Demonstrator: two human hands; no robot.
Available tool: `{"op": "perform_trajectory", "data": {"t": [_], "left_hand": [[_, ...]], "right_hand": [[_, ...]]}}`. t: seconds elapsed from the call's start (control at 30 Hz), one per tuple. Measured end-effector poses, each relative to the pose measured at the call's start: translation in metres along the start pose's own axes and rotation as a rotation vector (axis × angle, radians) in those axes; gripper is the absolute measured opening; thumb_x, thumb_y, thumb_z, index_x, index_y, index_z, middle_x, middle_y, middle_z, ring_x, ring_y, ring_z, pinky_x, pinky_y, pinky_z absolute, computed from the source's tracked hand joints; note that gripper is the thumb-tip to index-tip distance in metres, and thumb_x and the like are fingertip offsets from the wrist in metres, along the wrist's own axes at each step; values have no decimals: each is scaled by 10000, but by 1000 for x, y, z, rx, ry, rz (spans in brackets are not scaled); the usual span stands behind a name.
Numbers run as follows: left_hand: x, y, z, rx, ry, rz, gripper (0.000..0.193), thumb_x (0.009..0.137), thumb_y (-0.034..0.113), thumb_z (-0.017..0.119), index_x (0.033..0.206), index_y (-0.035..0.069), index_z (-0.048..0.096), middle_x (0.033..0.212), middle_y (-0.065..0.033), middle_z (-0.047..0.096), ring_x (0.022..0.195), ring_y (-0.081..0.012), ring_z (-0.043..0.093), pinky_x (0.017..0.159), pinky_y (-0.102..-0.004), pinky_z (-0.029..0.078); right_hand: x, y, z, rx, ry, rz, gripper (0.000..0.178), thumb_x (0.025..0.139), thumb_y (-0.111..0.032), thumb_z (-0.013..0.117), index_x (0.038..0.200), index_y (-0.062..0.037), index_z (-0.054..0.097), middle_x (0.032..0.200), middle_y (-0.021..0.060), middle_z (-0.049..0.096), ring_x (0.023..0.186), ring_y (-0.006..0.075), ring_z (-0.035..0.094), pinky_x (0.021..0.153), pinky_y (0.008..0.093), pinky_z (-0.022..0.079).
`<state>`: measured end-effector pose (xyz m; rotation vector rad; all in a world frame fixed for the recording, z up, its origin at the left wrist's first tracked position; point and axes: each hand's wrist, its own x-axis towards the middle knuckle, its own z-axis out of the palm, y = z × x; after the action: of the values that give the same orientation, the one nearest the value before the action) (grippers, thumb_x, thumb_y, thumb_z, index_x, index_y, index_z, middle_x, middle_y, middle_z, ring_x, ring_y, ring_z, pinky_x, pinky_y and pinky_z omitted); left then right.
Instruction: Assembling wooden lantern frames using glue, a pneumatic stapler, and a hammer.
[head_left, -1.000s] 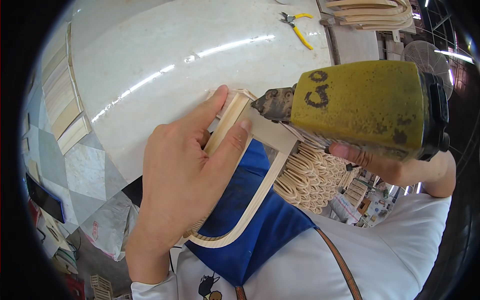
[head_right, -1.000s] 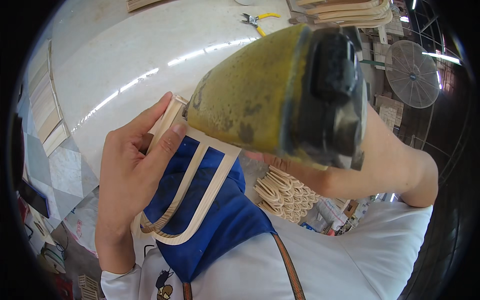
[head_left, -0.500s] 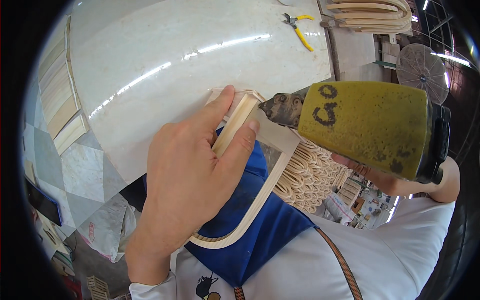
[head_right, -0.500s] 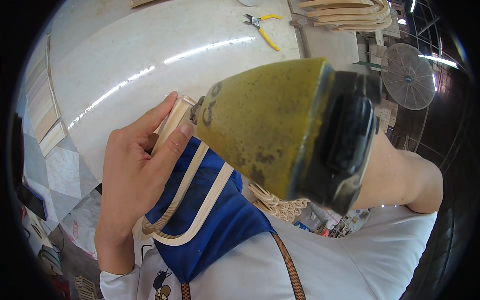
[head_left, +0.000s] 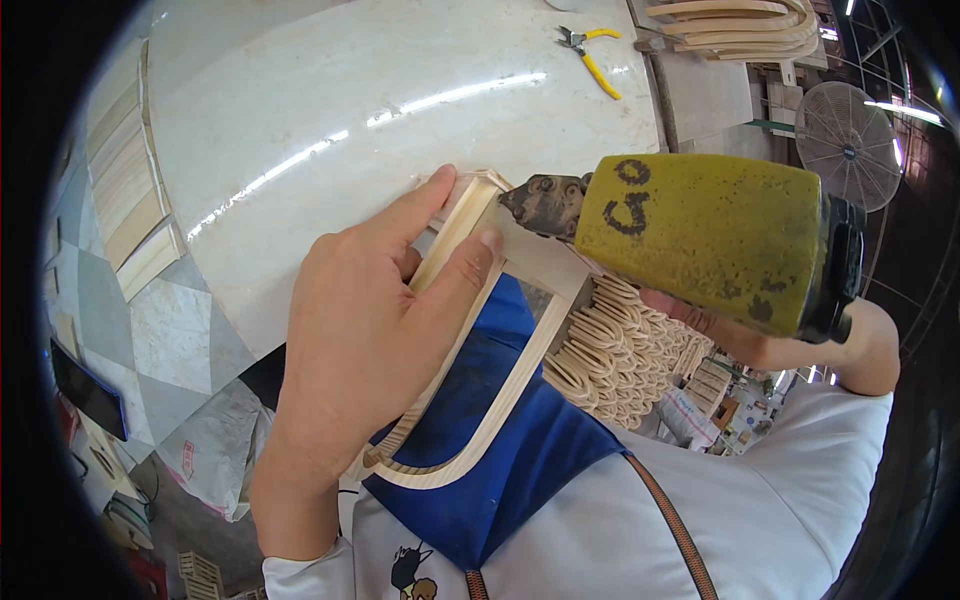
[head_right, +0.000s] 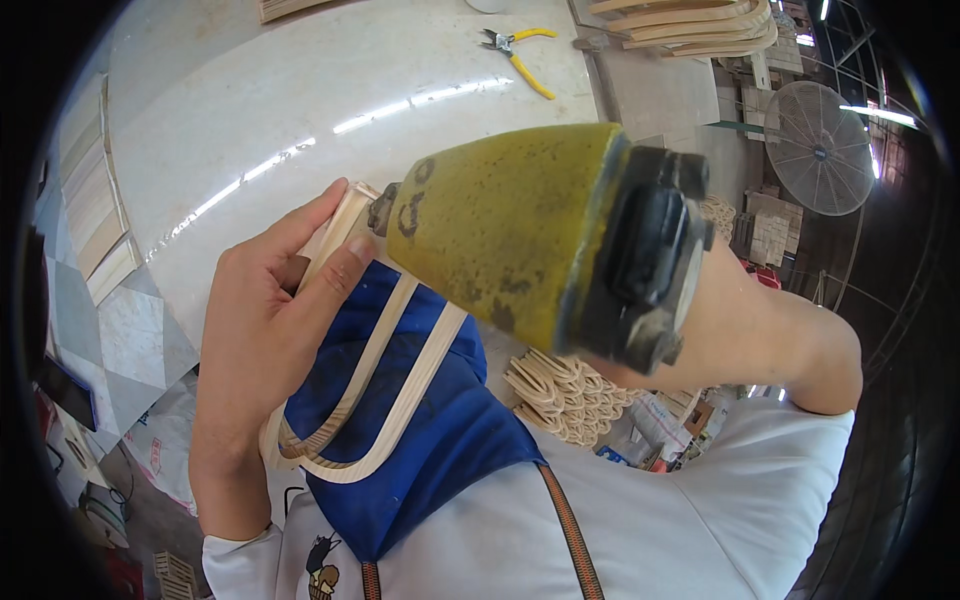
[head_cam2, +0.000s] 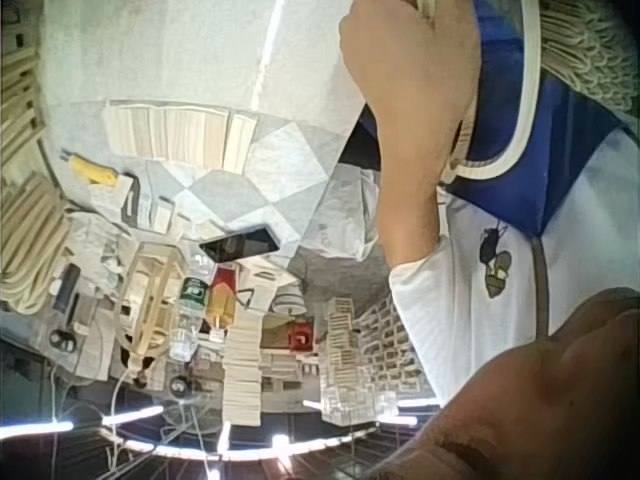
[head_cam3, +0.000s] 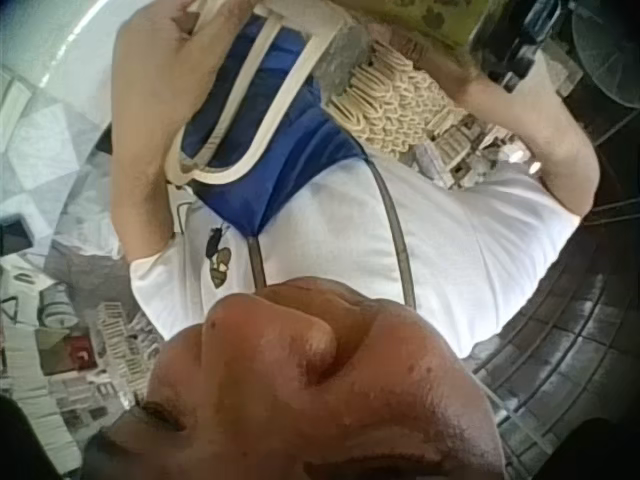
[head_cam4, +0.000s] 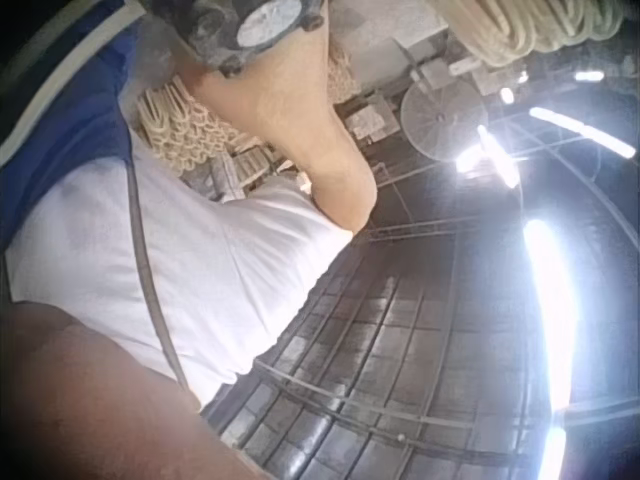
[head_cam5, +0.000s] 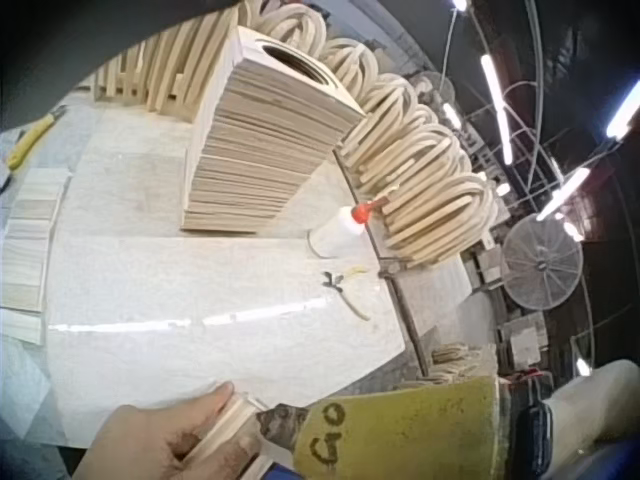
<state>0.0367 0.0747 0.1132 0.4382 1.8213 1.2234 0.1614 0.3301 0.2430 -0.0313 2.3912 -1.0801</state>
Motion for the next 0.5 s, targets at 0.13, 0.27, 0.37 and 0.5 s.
{"op": "perform_trajectory", "data": {"t": [0.13, 0.27, 0.37, 0.5], "left_hand": [[1, -5, 0, -67, -12, -38, 498, 932, 136, 750, 1382, -43, 634, 904, -111, 741, 617, -100, 582, 546, -183, 465], [2, -8, 1, -18, -9, 18, 539, 903, 121, 772, 1393, -46, 622, 981, -135, 763, 692, -126, 652, 612, -191, 522], [3, -7, 2, 2, -7, 18, 564, 884, 115, 788, 1399, -40, 619, 1011, -144, 772, 725, -135, 679, 637, -195, 540], [-6, -1, 2, 9, 23, -27, 598, 856, 109, 810, 1408, -20, 621, 1024, -148, 777, 750, -136, 691, 647, -198, 536]], "right_hand": [[2, -11, -3, -1264, -258, -394, 488, 874, -123, 746, 1347, -189, 646, 1281, 36, 672, 1232, 216, 588, 950, 378, 534], [-11, -7, -5, -1278, -287, -398, 540, 903, -153, 737, 1425, -189, 603, 1426, 57, 616, 1381, 243, 506, 1020, 406, 529], [-10, -7, -2, -1289, -294, -388, 502, 920, -164, 738, 1409, -180, 625, 1470, 47, 606, 1370, 237, 532, 1038, 394, 538], [-2, -17, 1, -1331, -280, -372, 341, 942, -167, 747, 1282, -155, 733, 1459, -4, 632, 1190, 193, 693, 1021, 330, 568]]}}
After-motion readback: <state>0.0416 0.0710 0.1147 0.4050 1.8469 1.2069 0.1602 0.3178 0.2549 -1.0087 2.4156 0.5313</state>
